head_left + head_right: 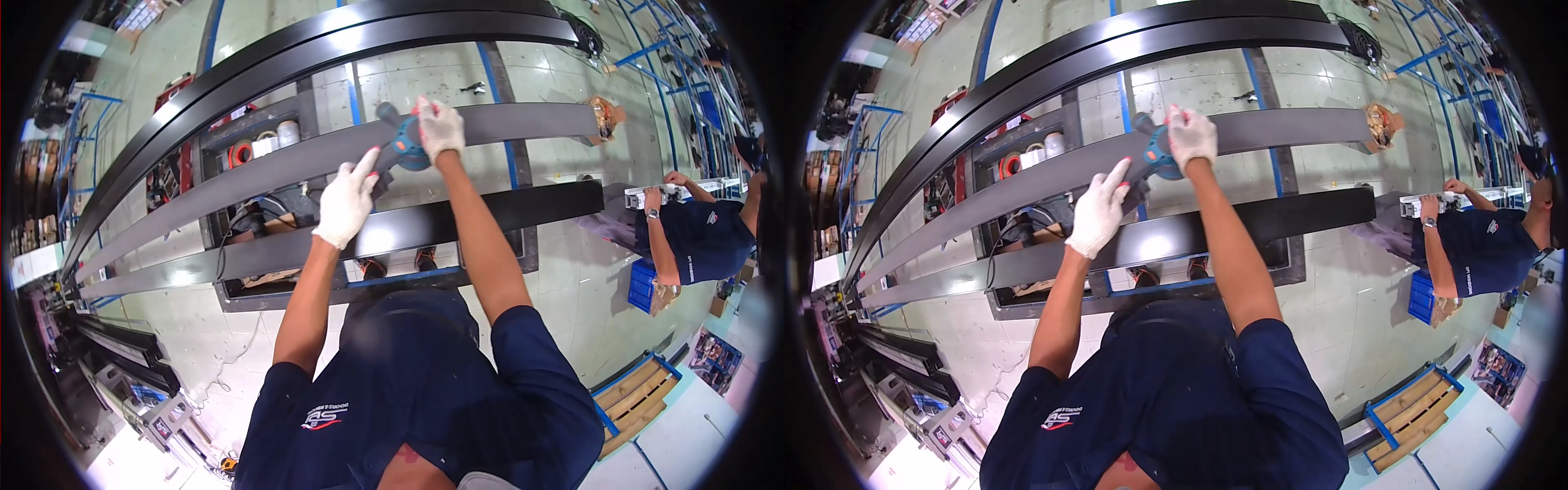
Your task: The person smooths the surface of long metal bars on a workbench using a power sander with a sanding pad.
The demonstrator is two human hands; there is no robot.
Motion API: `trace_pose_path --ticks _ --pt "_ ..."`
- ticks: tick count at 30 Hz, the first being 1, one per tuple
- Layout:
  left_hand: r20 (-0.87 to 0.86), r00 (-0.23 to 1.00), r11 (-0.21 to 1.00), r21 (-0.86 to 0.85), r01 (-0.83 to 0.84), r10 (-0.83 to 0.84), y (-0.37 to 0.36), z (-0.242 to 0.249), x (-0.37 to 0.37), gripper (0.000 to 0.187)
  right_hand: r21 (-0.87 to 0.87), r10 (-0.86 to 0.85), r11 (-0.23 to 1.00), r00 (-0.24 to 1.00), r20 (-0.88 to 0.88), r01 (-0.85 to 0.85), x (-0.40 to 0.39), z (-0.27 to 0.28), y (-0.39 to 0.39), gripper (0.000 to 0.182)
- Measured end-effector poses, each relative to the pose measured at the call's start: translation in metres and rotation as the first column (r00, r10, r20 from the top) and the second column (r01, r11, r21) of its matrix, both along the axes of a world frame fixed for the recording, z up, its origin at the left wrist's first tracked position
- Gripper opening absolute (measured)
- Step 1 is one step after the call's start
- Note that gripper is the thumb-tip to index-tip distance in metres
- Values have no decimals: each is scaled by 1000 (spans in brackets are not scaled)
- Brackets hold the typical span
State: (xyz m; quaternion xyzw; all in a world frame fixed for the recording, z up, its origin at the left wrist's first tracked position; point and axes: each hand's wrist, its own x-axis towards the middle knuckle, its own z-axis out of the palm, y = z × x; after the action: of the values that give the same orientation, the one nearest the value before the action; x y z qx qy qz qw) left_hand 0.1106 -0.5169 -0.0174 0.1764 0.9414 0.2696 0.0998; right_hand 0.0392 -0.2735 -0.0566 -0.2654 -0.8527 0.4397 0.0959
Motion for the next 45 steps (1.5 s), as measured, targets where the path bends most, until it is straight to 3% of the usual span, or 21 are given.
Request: trace_pose_path --ticks 4,5,8,9,12,16,18,25,31,32,34,36,38,40,41,45 --pt "16 992 992 36 121 -122 107 7 -5 51 -96 -142 986 989 -43 138 13 -9 117 50" --pt "74 986 989 9 147 -147 132 8 -9 53 -157 -196 967 980 36 200 15 -3 142 50" --pt "43 979 979 41 198 -200 195 2 -11 52 -175 -299 941 954 -23 290 17 -28 218 50" --pt "42 978 978 59 202 -204 213 -1 -13 51 -269 -322 915 946 -38 301 13 -48 247 50" --pt "38 974 970 107 218 -223 243 -6 -13 52 -329 -319 906 941 -116 267 16 -34 277 45" --pt "36 977 969 135 206 -212 238 -6 -12 54 -239 -336 919 940 -55 314 17 -25 275 44" --pt "48 980 974 137 183 -191 213 -1 -12 54 -340 -349 890 934 -77 305 12 -35 255 47" --pt "-117 992 995 80 53 -44 67 -23 -3 56 -185 -216 961 975 -44 205 2 -14 90 49" --pt "-16 985 985 28 -169 170 -77 -7 9 53 -172 -85 981 996 16 87 -22 -16 -78 51" --pt "-69 983 983 80 -166 172 -102 -7 11 54 -176 -55 983 998 24 59 -23 -8 -106 51" --pt "53 965 966 -23 -258 259 -144 8 11 55 -230 84 971 995 52 -70 -26 5 -154 55" --pt "42 957 957 33 -289 288 -185 13 13 56 -291 157 946 987 24 -144 -29 12 -199 55" --pt "-32 953 952 70 -298 301 -228 4 13 53 -262 301 922 953 27 -284 -31 24 -232 56" --pt "17 938 937 43 -348 347 -259 11 13 52 -276 364 895 931 -6 -351 -34 11 -264 57" --pt "25 928 928 22 -372 371 -271 13 12 51 -255 343 903 937 -60 -347 -36 2 -280 56" --pt "14 928 928 -6 -373 373 -293 13 7 50 -309 420 870 906 52 -385 -34 19 -291 53"
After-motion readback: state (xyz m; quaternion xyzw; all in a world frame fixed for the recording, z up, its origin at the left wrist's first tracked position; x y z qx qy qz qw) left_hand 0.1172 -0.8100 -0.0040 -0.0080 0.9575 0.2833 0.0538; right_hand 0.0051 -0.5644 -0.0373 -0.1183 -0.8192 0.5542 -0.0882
